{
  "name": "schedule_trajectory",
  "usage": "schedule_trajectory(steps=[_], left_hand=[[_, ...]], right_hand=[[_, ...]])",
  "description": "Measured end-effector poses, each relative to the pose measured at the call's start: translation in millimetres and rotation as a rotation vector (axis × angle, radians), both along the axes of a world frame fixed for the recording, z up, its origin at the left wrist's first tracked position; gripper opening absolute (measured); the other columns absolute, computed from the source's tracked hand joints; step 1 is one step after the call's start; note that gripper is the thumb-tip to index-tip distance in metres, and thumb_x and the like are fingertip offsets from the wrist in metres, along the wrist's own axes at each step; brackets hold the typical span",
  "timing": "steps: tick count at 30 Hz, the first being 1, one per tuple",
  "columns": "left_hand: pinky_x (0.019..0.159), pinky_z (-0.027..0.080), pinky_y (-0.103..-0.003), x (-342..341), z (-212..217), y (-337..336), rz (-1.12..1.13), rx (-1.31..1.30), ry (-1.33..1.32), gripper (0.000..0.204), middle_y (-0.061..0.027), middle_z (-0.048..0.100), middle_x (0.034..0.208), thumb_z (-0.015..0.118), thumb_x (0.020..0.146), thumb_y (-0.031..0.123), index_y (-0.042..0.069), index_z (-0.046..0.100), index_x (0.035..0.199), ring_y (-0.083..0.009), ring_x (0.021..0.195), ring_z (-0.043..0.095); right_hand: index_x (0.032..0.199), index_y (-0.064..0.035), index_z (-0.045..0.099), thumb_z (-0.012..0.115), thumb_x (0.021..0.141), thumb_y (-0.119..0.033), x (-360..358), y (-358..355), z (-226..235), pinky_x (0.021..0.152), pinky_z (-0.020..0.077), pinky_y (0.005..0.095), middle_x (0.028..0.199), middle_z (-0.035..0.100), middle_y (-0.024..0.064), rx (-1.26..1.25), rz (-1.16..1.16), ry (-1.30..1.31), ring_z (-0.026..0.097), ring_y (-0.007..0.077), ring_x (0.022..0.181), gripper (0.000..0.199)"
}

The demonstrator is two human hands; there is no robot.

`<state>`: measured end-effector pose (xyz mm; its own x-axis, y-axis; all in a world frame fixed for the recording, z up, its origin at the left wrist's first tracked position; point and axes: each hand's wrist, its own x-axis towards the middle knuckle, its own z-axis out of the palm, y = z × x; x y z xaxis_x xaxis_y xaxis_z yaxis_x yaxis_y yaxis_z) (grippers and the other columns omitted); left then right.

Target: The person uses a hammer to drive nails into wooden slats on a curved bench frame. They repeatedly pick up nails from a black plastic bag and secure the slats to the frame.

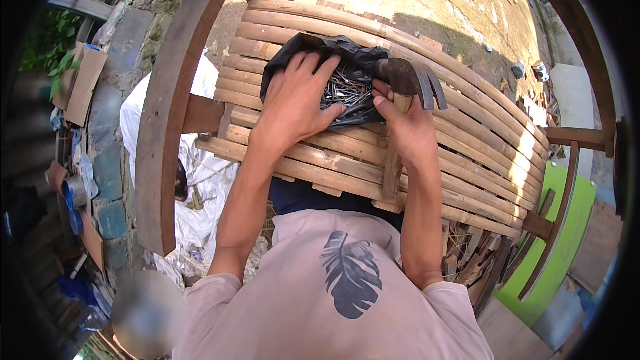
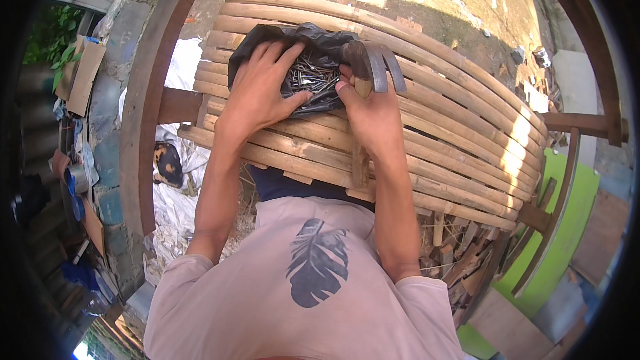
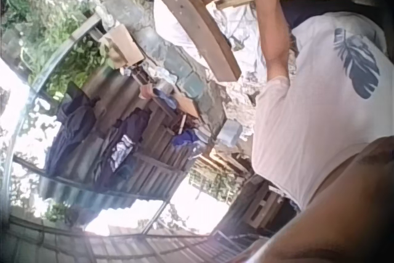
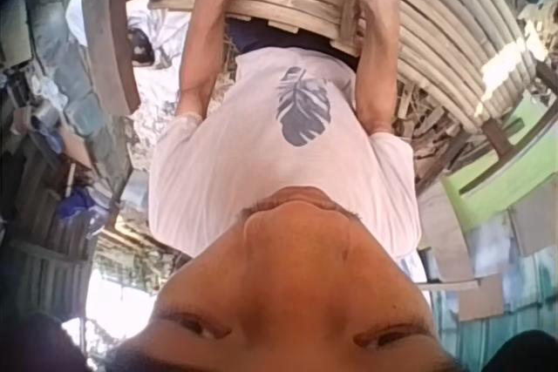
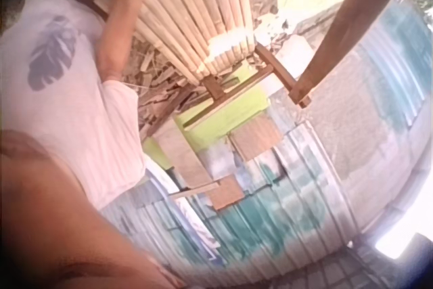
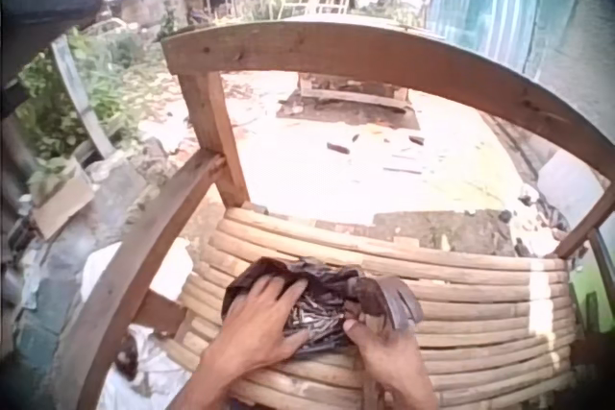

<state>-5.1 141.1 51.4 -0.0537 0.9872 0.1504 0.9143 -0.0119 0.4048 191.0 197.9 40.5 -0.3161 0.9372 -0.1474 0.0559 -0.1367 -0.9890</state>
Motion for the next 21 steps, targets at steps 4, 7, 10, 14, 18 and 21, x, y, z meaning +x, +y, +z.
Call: schedule_trajectory(steps=[4,7,10,14,18,21], left_hand=[[0.104,0.046,-0.048,-13.4,-1.4,17.9,-0.022,-0.029,-0.013,0.079,-0.0168,0.057,0.136,0.088,0.069,0.037,0.010,0.060,0.137,-0.0364,0.130,0.051],[0.102,0.046,-0.048,-18.8,0.8,24.5,-0.028,-0.044,-0.037,0.073,-0.0145,0.060,0.129,0.089,0.069,0.038,0.011,0.063,0.132,-0.0352,0.126,0.053],[0.101,0.047,-0.047,-25.7,2.0,24.8,-0.054,-0.050,-0.077,0.064,-0.0125,0.061,0.125,0.087,0.072,0.034,0.011,0.065,0.127,-0.0339,0.122,0.055],[0.099,0.048,-0.043,-39.8,-5.8,24.5,-0.113,0.014,-0.214,0.048,-0.0118,0.063,0.120,0.082,0.080,0.025,0.009,0.067,0.123,-0.0332,0.116,0.058],[0.096,0.050,-0.041,-48.6,-5.2,20.6,-0.088,0.062,-0.285,0.032,-0.0130,0.066,0.111,0.074,0.085,0.014,0.007,0.070,0.116,-0.0339,0.108,0.063],[0.093,0.052,-0.042,-51.6,-2.1,19.0,-0.049,0.123,-0.286,0.024,-0.0134,0.068,0.103,0.070,0.087,0.008,0.006,0.073,0.110,-0.0343,0.103,0.066]], right_hand=[[0.132,0.0056,0.059,0.067,0.093,-0.006,-6.8,12.2,6.2,0.100,0.0487,0.0341,0.124,0.069,0.0179,0.032,0.026,-0.046,0.064,0.0228,0.117,0.042],[0.131,0.0037,0.061,0.067,0.093,-0.007,-9.2,17.8,11.6,0.100,0.0493,0.0339,0.123,0.070,0.0171,0.064,0.042,-0.175,0.065,0.0218,0.116,0.040],[0.129,0.0023,0.063,0.068,0.093,-0.004,-12.0,19.9,22.3,0.101,0.0498,0.0342,0.122,0.071,0.0135,0.057,0.073,-0.297,0.065,0.0199,0.113,0.036],[0.126,0.0025,0.065,0.069,0.092,-0.005,-18.6,20.6,36.3,0.099,0.0496,0.0339,0.116,0.073,0.0118,-0.018,0.144,-0.218,0.066,0.0201,0.108,0.035],[0.130,-0.0031,0.061,0.067,0.087,-0.012,-26.1,27.9,29.9,0.089,0.0513,0.0374,0.111,0.073,0.0159,0.040,0.199,-0.322,0.069,0.0269,0.099,0.044],[0.132,-0.0034,0.060,0.067,0.087,-0.012,-30.8,29.5,27.1,0.087,0.0514,0.0381,0.111,0.073,0.0163,0.095,0.169,-0.323,0.068,0.0271,0.095,0.047]])
